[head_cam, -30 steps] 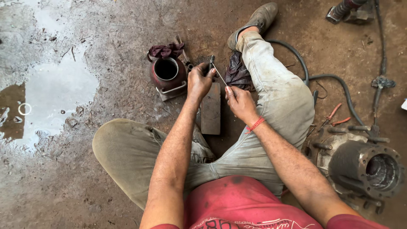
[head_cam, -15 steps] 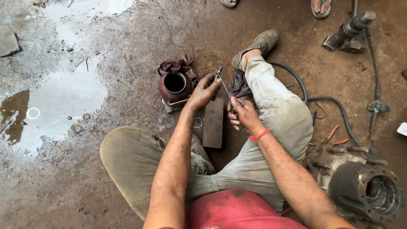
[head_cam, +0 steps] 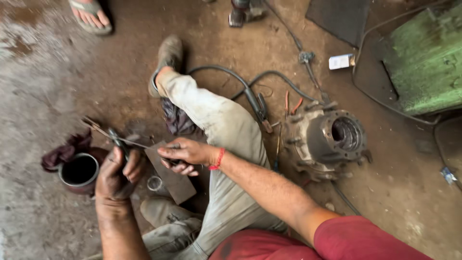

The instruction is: The person sits on the floor and uses a file to smooth a cylindrical metal part. They then wipe the part with a cloth, open a small box to retrieve a new seal, and prepare to install it onto the part.

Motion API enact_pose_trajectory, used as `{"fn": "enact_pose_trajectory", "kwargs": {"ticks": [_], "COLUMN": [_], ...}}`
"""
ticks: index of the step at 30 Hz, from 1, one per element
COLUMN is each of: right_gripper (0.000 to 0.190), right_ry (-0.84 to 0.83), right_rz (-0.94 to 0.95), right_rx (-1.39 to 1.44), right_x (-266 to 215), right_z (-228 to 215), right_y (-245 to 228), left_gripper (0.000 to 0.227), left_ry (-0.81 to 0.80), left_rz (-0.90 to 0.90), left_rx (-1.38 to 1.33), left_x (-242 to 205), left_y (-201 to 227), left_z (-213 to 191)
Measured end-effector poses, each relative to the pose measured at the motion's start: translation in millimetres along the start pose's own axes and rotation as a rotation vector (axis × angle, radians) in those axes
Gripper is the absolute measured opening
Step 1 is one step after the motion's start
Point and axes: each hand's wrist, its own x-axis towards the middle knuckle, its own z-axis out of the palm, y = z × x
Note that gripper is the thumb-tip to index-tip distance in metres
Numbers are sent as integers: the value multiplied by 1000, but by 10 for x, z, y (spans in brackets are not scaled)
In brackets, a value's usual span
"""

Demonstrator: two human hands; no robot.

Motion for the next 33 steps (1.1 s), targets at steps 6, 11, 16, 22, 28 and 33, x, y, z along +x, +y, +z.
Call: {"fn": "enact_pose_trajectory", "kwargs": {"ticks": [6,11,16,22,28,33], "right_gripper": [45,41,35,32,38,37], "right_ry": [121,18,4,88,378,497], "right_rz": [-30,-50,-16,26,-435,-494], "right_rx": [-96,-7,79,99,235,-6], "right_x": [63,56,10,105,5,-67], "right_z": [94,51,78,42,-135,-157], "right_y": [-5,16,-56,46,-253,-269], "left_gripper": [32,29,38,35,40,38], "left_ry": [135,202,116,219,730,638], "left_rz": [84,212,176,165,387,507], "left_rx": [105,221,-216,-10,1347,1139], "left_x": [74,38,158,282,436,531], "left_y": [-98,-131,-80,-146,-799,-1103], "left_z": [-142,-136,88,-167,-826,-813]}}
